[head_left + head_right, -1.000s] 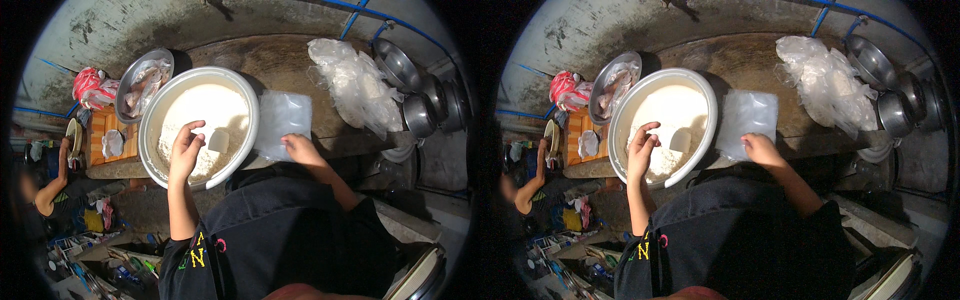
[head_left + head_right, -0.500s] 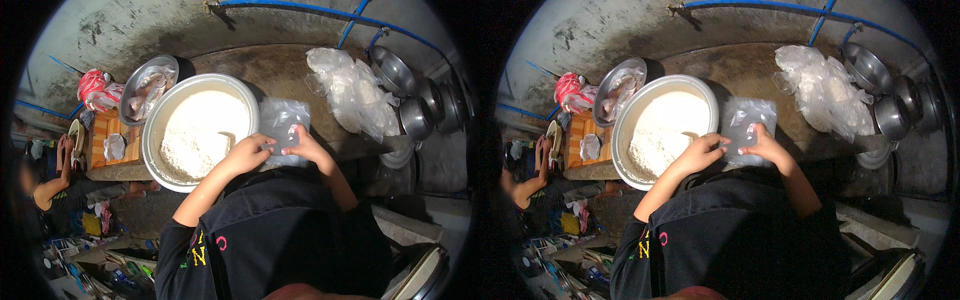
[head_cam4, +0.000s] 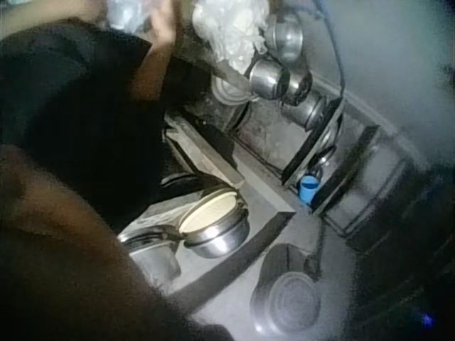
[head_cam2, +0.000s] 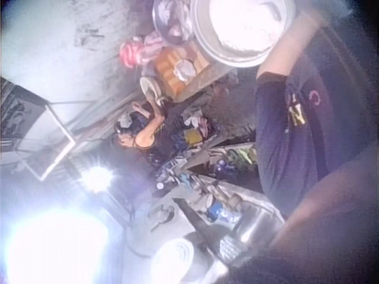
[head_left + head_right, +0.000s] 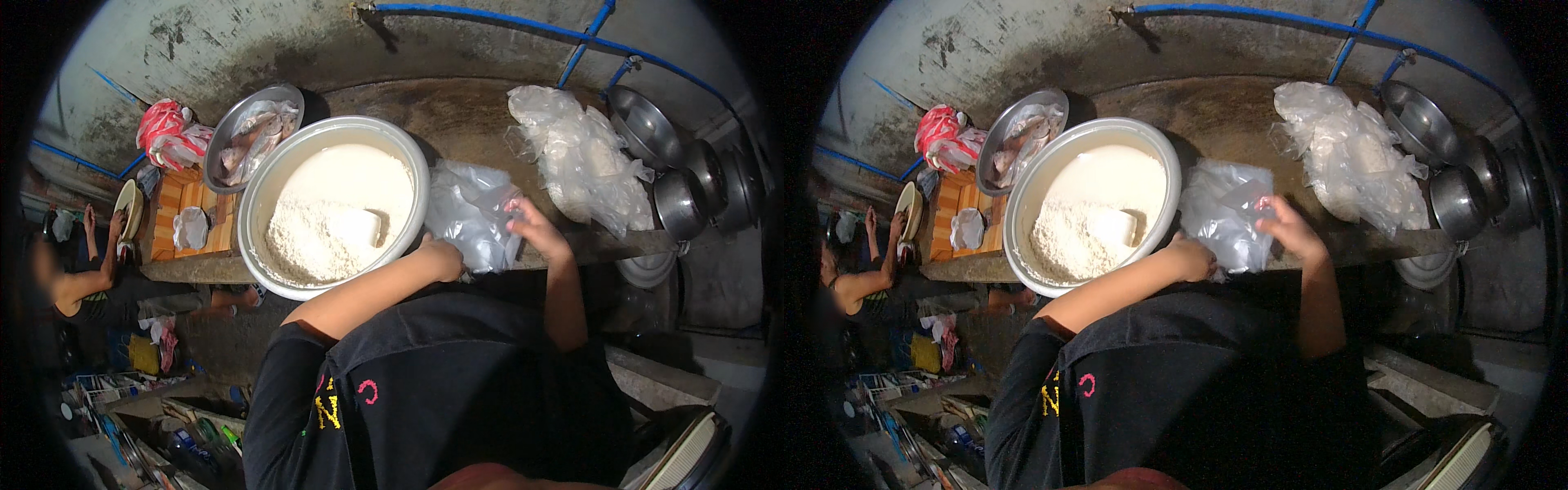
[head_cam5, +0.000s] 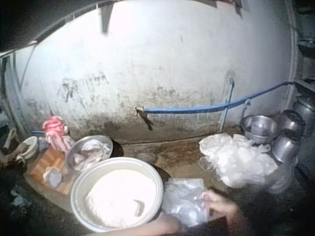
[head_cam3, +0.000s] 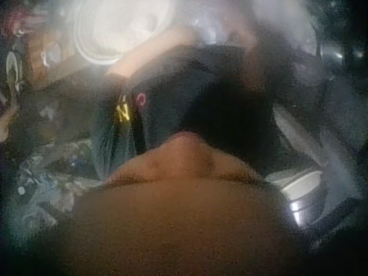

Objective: The person scoops a white grain-like substance from a large metal bowl into small plastic bags using a white cup. The person repeatedly fills each bag and sets it aside on the work surface. A second person is visible in the background handling other items.

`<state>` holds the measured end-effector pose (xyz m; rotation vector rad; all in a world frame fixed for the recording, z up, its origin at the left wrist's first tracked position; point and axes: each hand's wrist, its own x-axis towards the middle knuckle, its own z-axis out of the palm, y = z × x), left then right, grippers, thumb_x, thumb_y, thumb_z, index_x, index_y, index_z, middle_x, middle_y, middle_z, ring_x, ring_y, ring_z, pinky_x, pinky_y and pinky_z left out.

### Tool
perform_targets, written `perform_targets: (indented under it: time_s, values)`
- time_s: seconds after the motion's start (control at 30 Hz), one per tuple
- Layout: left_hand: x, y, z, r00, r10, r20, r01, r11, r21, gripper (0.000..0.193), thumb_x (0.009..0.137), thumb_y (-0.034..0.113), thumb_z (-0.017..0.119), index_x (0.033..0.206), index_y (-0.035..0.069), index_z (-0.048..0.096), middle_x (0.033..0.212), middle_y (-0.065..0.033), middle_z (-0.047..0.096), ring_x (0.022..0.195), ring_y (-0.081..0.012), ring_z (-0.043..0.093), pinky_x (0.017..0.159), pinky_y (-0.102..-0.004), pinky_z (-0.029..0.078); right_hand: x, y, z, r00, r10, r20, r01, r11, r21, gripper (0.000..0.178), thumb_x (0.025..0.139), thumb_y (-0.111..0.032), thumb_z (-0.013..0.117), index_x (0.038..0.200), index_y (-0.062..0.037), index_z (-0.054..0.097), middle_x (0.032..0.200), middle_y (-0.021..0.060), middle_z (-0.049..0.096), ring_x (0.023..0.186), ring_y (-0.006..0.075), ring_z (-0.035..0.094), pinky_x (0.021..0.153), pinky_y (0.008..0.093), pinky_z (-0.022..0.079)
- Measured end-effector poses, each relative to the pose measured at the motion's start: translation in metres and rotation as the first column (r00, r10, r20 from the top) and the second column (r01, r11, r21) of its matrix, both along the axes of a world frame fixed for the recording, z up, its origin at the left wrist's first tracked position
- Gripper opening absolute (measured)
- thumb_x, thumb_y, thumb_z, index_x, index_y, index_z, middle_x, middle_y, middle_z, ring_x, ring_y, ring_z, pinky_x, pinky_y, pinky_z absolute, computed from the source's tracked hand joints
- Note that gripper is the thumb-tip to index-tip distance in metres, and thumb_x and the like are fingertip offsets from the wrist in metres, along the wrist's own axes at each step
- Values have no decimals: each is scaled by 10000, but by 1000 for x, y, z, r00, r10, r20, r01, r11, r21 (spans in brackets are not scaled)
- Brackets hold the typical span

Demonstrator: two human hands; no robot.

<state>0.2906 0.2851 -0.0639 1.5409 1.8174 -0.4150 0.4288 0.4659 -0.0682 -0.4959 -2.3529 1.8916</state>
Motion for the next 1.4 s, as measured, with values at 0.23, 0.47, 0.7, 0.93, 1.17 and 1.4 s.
perform_targets:
  time_s: [0.23,0.47,0.7,0.93,1.17,1.4]
  values:
    - [-11,16,5,971,235,-49,-197,895,401,433,815,342,475,1153,71,479,1057,-182,511,959,-318,541,825,-430,416,4,15,-5,790,-579,-204,613,746,258,246,754,-187,598,941,-28,610,812,100,611,727,215,583,675,306,451]
    - [-7,28,41,770,76,633,-534,619,576,318,785,253,590,1020,43,543,869,-99,555,772,-198,556,694,-312,448,18,0,49,807,-537,-246,589,695,412,240,699,-145,662,877,-18,563,769,108,575,695,204,564,627,291,436]
    - [-3,38,68,88,28,996,-828,558,58,227,862,231,531,985,39,528,894,-5,546,773,-99,508,695,-231,410,-10,-53,73,892,-303,-335,412,851,326,267,671,-155,708,787,-44,494,738,25,488,680,115,460,615,264,399]
    - [-63,-4,87,-680,-144,719,-588,692,-418,117,890,198,461,903,87,494,864,-45,572,782,-152,558,675,-272,455,-12,-38,69,845,-450,-290,325,861,-391,197,788,-227,566,879,-76,480,803,13,521,753,107,488,703,257,385]
    - [-84,-34,85,559,341,756,-826,315,468,243,757,0,561,988,26,493,752,-10,533,703,-70,500,622,-210,410,-28,-75,96,857,-365,-364,-58,633,-772,484,746,-186,574,1167,-61,372,852,53,513,759,147,496,709,274,388]
    - [-123,-85,90,-595,-218,774,-765,448,-462,360,787,16,468,1132,72,383,649,-4,472,603,-85,469,538,-225,429,-70,-94,87,958,68,-279,18,956,293,366,768,-45,539,1133,-27,518,931,56,439,882,147,449,777,220,360]
